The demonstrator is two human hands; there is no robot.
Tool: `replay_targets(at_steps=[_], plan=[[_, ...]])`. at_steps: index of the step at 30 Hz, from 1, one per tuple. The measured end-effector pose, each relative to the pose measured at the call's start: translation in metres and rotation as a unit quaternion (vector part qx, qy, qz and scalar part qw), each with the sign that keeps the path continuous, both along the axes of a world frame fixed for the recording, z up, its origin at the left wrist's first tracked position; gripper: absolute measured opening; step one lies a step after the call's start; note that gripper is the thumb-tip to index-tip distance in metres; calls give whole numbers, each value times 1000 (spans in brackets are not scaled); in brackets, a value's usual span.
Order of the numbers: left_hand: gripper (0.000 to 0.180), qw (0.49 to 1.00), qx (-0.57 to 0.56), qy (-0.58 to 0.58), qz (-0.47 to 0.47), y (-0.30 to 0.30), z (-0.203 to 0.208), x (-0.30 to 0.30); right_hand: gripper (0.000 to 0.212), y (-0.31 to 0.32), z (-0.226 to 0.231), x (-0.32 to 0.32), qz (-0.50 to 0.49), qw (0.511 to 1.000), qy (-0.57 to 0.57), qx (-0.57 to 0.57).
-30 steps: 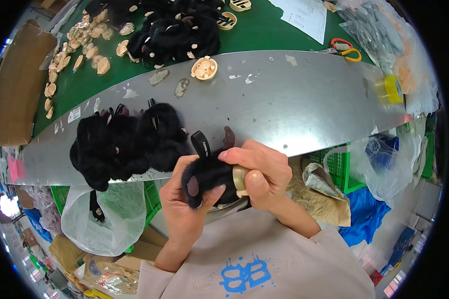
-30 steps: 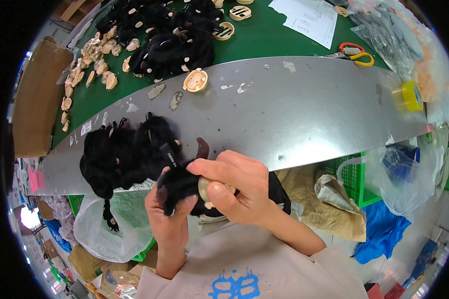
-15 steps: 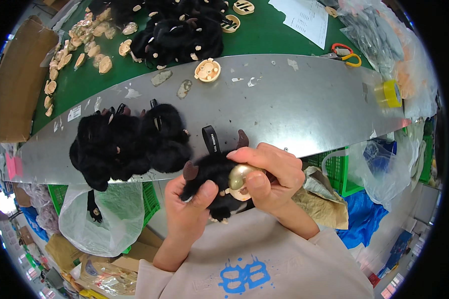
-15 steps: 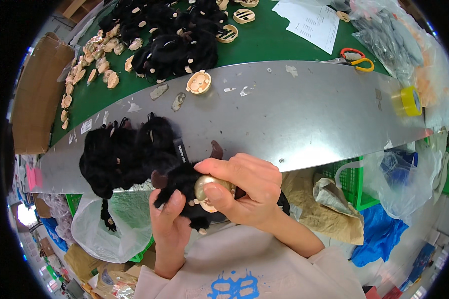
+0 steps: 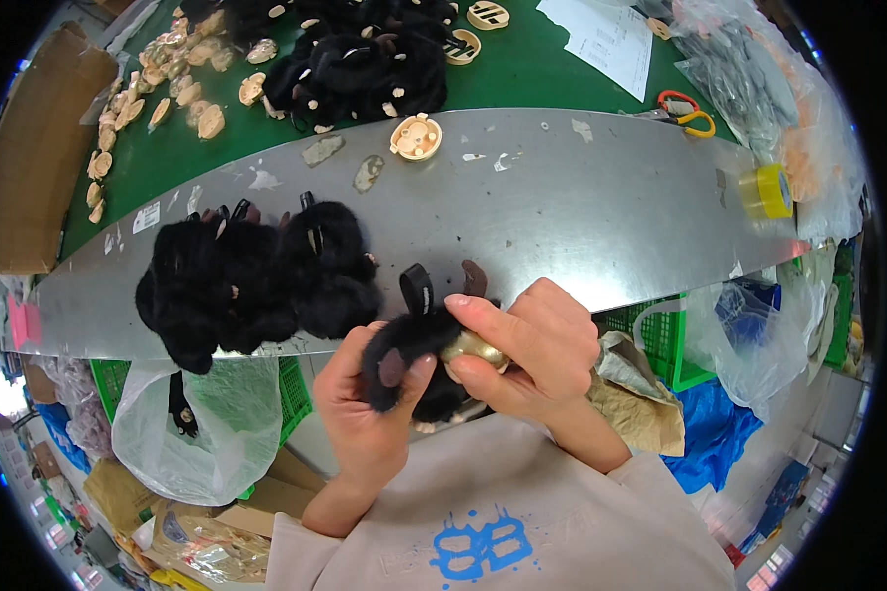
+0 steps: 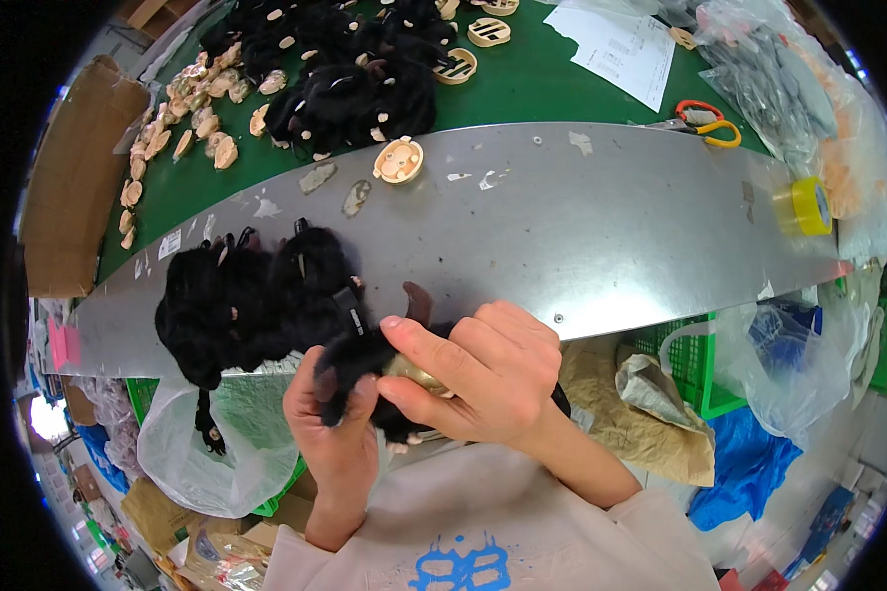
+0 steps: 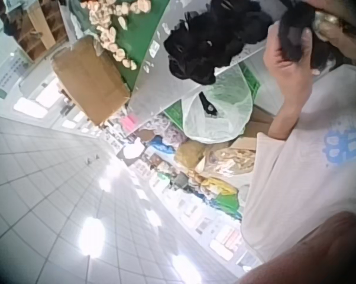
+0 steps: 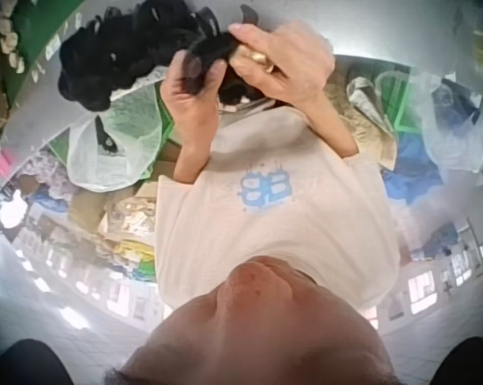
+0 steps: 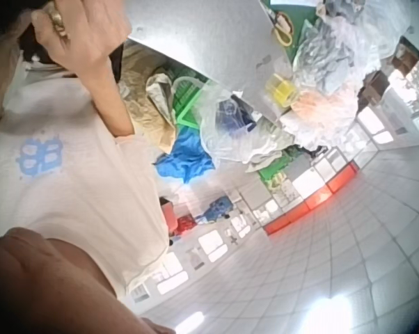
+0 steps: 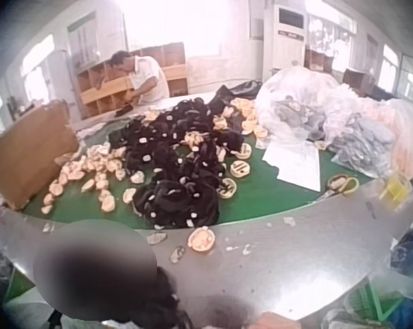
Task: The person assembles small black plush toys by inserting round beige components into their bodies and securing them with a plastic clip. The person handles each toy one at a time, places the finished items on the table, and repeats the process.
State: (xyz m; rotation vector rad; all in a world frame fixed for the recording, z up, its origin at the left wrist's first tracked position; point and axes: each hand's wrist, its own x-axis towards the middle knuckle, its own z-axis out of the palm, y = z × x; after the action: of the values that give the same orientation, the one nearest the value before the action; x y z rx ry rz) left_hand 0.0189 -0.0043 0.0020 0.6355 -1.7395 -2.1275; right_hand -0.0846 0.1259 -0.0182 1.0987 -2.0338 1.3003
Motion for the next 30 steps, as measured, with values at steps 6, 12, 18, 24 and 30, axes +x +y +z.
replay_targets(at_steps=[6,12,18,24,30], plan=[[17,999,-50,6,-20,6,-5,1,30,3,-1,-2,-23,995,66,72],[25,996,-33,0,-81,5,-6,-4,33,7,-10,-1,1,998,-14,68],[26,985,27,21,-168,-5,2,0,78,25,-9,-5,245,831,-495,-75],[22,979,22,61,-195,-10,3,3,75,35,-16,1,407,522,-730,-171],[20,972,42,103,-209,-15,3,8,64,30,-7,0,468,510,-705,-155]])
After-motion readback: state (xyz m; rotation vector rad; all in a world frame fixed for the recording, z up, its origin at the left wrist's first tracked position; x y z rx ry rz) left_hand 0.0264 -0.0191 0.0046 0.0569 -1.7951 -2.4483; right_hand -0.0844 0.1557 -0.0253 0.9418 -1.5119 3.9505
